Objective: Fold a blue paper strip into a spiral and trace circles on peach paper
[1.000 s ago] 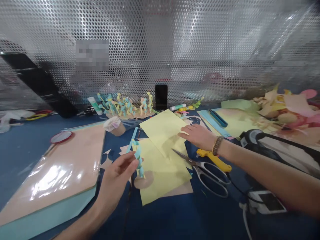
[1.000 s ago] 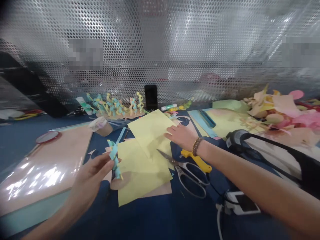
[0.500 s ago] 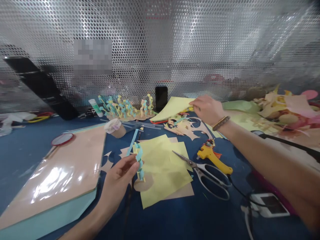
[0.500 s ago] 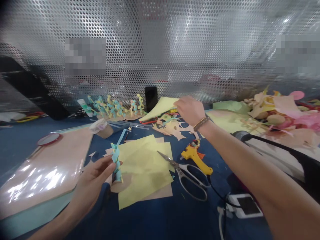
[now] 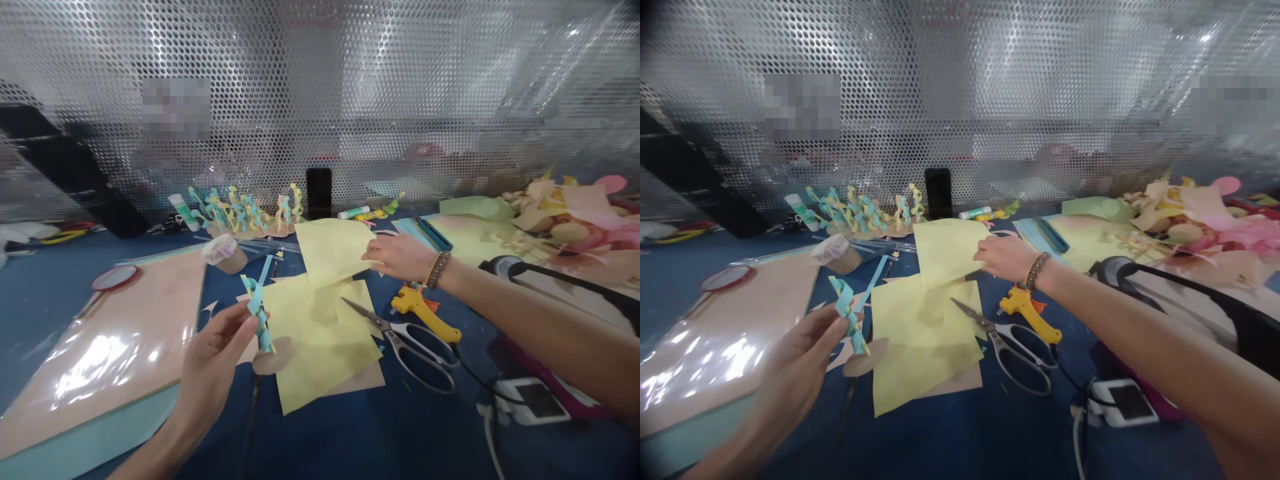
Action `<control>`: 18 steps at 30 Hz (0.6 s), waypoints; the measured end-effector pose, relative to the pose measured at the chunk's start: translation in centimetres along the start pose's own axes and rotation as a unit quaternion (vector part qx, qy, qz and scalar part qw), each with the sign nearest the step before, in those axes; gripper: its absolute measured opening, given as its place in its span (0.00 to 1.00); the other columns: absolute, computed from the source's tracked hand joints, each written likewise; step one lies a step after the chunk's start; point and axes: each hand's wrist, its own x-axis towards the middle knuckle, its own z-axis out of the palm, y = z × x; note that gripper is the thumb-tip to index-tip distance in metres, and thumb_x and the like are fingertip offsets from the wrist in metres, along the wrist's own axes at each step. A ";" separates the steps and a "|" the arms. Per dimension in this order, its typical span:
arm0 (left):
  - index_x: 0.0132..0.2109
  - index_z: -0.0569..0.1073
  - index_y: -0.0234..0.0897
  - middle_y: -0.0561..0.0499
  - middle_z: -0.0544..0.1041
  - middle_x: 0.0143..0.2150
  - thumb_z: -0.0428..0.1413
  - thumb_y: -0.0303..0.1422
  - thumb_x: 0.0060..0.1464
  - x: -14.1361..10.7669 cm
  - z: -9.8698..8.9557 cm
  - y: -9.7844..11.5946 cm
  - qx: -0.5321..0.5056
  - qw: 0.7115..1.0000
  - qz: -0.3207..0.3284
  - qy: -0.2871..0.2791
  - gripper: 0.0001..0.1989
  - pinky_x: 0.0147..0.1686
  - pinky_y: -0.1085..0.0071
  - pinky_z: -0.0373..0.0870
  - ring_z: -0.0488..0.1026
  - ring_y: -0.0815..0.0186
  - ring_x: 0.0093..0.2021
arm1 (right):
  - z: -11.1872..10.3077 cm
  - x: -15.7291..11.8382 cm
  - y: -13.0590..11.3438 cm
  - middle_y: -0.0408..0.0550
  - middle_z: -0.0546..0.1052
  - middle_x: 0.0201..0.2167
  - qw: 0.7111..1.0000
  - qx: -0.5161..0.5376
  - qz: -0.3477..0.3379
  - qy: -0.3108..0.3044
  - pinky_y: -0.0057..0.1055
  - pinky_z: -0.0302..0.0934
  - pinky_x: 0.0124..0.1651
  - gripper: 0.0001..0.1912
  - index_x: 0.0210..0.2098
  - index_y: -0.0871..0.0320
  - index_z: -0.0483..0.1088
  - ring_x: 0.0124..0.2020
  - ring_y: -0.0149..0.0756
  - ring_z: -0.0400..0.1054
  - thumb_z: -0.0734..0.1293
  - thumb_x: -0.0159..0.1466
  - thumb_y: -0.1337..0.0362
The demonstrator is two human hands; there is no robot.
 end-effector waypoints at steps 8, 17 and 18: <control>0.49 0.72 0.41 0.50 0.77 0.43 0.59 0.39 0.50 0.0 -0.1 0.7 -0.027 0.999 -0.016 0.013 0.18 0.44 0.69 0.69 0.73 0.62 0.45 | 0.1 0.4 -7.8 0.54 0.57 0.63 0.973 0.229 -0.032 -0.009 0.41 0.48 0.63 0.32 0.62 0.62 0.55 0.63 0.40 0.50 0.53 0.66 0.47; 0.42 0.75 0.46 0.55 0.77 0.37 0.59 0.36 0.50 0.8 -1.5 1.5 -0.092 0.991 0.040 0.091 0.10 0.42 0.74 0.69 0.73 0.68 0.41 | 3.2 0.5 -11.2 0.52 0.45 0.67 0.962 0.249 -0.062 -0.094 0.48 0.34 0.66 0.42 0.66 0.60 0.44 0.67 0.44 0.38 0.51 0.62 0.39; 0.42 0.75 0.45 0.55 0.77 0.37 0.60 0.37 0.50 0.8 -1.5 1.5 -0.097 0.990 0.040 0.095 0.10 0.42 0.74 0.69 0.73 0.68 0.40 | 3.2 0.7 -11.4 0.52 0.45 0.67 0.961 0.251 -0.065 -0.092 0.49 0.33 0.66 0.43 0.66 0.60 0.43 0.67 0.44 0.38 0.50 0.62 0.39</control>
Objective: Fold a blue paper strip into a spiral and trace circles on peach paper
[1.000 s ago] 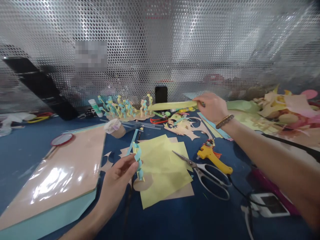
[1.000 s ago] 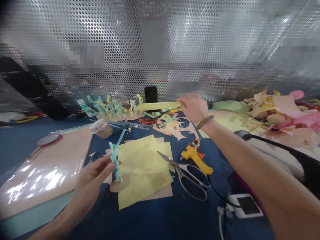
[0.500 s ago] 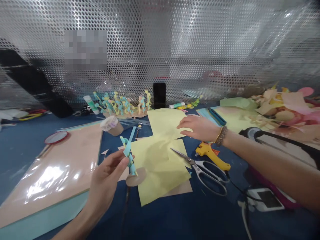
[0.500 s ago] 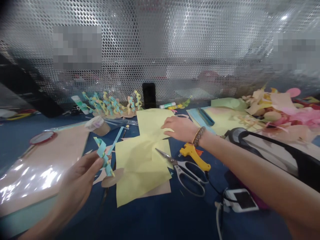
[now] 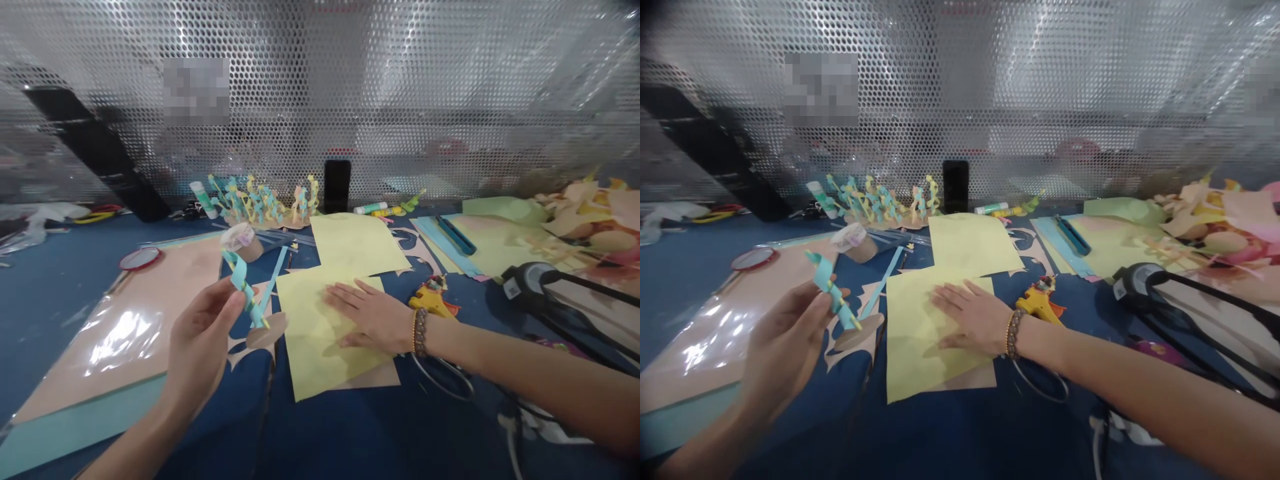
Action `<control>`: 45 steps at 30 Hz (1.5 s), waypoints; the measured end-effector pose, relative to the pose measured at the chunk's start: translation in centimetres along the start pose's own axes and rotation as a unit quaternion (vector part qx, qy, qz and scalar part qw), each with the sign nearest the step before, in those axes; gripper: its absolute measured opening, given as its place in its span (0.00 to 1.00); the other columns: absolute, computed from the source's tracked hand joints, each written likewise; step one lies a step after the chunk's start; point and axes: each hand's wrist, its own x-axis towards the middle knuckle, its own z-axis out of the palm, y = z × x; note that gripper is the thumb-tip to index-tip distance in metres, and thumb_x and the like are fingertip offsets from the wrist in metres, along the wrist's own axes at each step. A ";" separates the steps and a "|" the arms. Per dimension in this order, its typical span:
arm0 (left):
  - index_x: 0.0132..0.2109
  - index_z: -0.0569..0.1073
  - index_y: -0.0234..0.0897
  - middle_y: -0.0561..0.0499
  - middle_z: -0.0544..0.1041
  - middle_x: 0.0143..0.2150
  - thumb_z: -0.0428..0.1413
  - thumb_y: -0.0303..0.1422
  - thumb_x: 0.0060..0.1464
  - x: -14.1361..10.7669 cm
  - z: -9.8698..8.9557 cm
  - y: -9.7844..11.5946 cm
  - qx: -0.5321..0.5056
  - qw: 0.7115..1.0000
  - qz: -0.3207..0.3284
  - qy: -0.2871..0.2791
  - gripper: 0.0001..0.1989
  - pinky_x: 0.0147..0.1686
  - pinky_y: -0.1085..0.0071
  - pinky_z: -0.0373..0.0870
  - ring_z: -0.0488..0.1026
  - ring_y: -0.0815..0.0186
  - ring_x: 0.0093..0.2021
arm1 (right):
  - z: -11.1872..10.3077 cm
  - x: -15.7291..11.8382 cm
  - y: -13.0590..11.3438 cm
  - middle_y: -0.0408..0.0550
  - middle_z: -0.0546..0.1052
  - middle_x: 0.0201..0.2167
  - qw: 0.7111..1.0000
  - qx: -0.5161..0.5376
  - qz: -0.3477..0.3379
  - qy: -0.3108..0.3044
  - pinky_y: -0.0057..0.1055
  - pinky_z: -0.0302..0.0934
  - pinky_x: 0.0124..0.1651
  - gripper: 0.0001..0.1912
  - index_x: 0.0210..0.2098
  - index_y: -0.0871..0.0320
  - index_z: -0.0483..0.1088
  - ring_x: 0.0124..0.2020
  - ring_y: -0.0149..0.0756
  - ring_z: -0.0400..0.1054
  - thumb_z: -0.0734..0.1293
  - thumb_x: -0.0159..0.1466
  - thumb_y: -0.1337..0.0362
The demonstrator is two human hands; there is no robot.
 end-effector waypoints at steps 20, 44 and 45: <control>0.40 0.76 0.43 0.55 0.76 0.37 0.61 0.33 0.49 1.1 -0.4 1.3 -0.055 0.997 -0.006 0.058 0.09 0.36 0.80 0.69 0.72 0.72 0.39 | 1.2 8.9 -0.4 0.53 0.43 0.67 1.000 0.005 -0.008 0.028 0.49 0.33 0.66 0.44 0.66 0.60 0.42 0.67 0.47 0.37 0.47 0.62 0.37; 0.41 0.76 0.43 0.56 0.76 0.35 0.62 0.38 0.47 0.6 -0.4 0.4 -0.028 0.999 -0.039 0.018 0.12 0.39 0.80 0.69 0.72 0.72 0.38 | -3.7 4.2 9.4 0.56 0.46 0.67 0.988 -0.080 0.135 0.013 0.51 0.38 0.63 0.37 0.66 0.61 0.45 0.66 0.46 0.42 0.56 0.62 0.51; 0.42 0.76 0.43 0.56 0.76 0.35 0.61 0.38 0.48 0.6 -0.3 0.4 -0.029 0.999 -0.039 0.013 0.12 0.39 0.81 0.69 0.72 0.72 0.39 | -4.3 3.6 9.5 0.55 0.47 0.67 0.988 -0.080 0.131 0.000 0.51 0.39 0.63 0.39 0.66 0.61 0.46 0.66 0.47 0.43 0.60 0.59 0.54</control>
